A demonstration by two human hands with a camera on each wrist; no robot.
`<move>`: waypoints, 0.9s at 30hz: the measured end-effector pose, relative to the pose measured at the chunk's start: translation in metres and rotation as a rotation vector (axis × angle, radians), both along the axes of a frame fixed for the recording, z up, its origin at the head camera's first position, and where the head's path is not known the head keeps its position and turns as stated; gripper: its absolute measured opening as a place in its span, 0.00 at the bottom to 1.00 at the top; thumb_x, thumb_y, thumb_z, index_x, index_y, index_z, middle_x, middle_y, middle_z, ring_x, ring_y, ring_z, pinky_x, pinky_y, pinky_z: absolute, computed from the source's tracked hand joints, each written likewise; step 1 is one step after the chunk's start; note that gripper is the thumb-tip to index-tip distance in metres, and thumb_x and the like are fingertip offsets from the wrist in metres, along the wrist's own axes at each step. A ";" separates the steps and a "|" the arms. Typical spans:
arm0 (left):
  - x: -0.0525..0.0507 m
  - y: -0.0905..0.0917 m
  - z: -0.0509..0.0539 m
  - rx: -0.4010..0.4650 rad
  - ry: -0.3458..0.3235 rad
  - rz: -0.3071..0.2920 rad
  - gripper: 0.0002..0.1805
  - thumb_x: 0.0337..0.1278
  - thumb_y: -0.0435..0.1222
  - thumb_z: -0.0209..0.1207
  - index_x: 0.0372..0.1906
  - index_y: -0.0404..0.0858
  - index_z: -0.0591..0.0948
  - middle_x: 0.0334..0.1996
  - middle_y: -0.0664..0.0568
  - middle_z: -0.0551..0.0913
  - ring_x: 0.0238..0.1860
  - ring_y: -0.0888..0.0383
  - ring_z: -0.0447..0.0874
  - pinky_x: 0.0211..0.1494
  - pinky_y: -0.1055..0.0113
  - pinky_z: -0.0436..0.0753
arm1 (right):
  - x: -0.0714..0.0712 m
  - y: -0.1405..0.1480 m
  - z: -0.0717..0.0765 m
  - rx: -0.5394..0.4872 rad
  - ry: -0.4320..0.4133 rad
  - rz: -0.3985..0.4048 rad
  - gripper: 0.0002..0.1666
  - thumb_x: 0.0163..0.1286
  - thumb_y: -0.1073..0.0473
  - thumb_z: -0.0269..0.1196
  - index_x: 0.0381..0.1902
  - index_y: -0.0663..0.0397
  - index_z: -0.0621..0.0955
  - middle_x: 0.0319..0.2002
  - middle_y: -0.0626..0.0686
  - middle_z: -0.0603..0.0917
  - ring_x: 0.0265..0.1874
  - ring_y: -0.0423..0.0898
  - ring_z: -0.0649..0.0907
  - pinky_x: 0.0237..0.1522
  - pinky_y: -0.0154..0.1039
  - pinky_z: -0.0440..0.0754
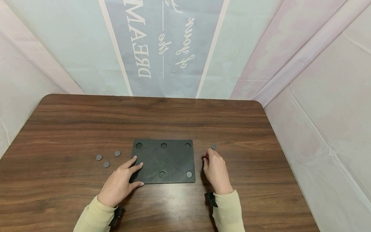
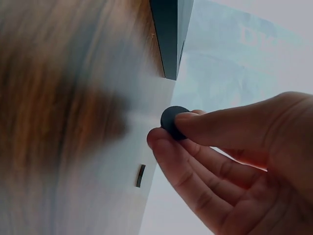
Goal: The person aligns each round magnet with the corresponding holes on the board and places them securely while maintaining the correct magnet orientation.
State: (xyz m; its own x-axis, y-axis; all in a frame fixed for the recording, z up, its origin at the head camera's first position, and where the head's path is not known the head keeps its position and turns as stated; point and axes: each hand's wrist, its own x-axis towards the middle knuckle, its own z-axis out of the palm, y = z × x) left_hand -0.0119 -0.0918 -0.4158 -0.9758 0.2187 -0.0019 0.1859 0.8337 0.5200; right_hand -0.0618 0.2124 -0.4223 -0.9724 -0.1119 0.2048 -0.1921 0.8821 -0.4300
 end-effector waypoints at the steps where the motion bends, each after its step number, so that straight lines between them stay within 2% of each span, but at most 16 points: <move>1: 0.000 0.000 0.000 0.000 0.000 0.000 0.32 0.38 0.38 0.75 0.55 0.34 0.82 0.62 0.34 0.72 0.59 0.36 0.74 0.50 0.46 0.81 | -0.001 -0.001 0.000 -0.004 0.005 0.002 0.06 0.59 0.74 0.64 0.31 0.61 0.78 0.28 0.56 0.82 0.28 0.49 0.83 0.31 0.45 0.82; 9: 0.000 0.000 -0.002 -0.004 0.001 0.002 0.32 0.38 0.38 0.75 0.55 0.34 0.82 0.62 0.34 0.72 0.59 0.36 0.74 0.51 0.46 0.81 | -0.006 -0.005 0.000 -0.034 -0.010 0.017 0.06 0.60 0.73 0.64 0.33 0.61 0.79 0.31 0.56 0.83 0.31 0.49 0.84 0.33 0.44 0.83; 20: 0.001 0.000 0.000 -0.010 0.006 -0.004 0.32 0.38 0.38 0.75 0.55 0.35 0.82 0.62 0.34 0.73 0.59 0.36 0.75 0.50 0.46 0.81 | -0.011 -0.014 0.000 -0.059 0.050 0.041 0.06 0.61 0.72 0.64 0.34 0.60 0.80 0.31 0.54 0.84 0.30 0.47 0.84 0.32 0.43 0.83; 27: 0.001 0.000 0.000 -0.008 0.007 -0.006 0.32 0.38 0.38 0.75 0.55 0.35 0.82 0.62 0.34 0.73 0.59 0.37 0.75 0.50 0.46 0.82 | -0.013 -0.018 0.000 -0.053 0.021 0.051 0.04 0.63 0.70 0.63 0.36 0.58 0.80 0.33 0.54 0.84 0.31 0.47 0.84 0.33 0.42 0.83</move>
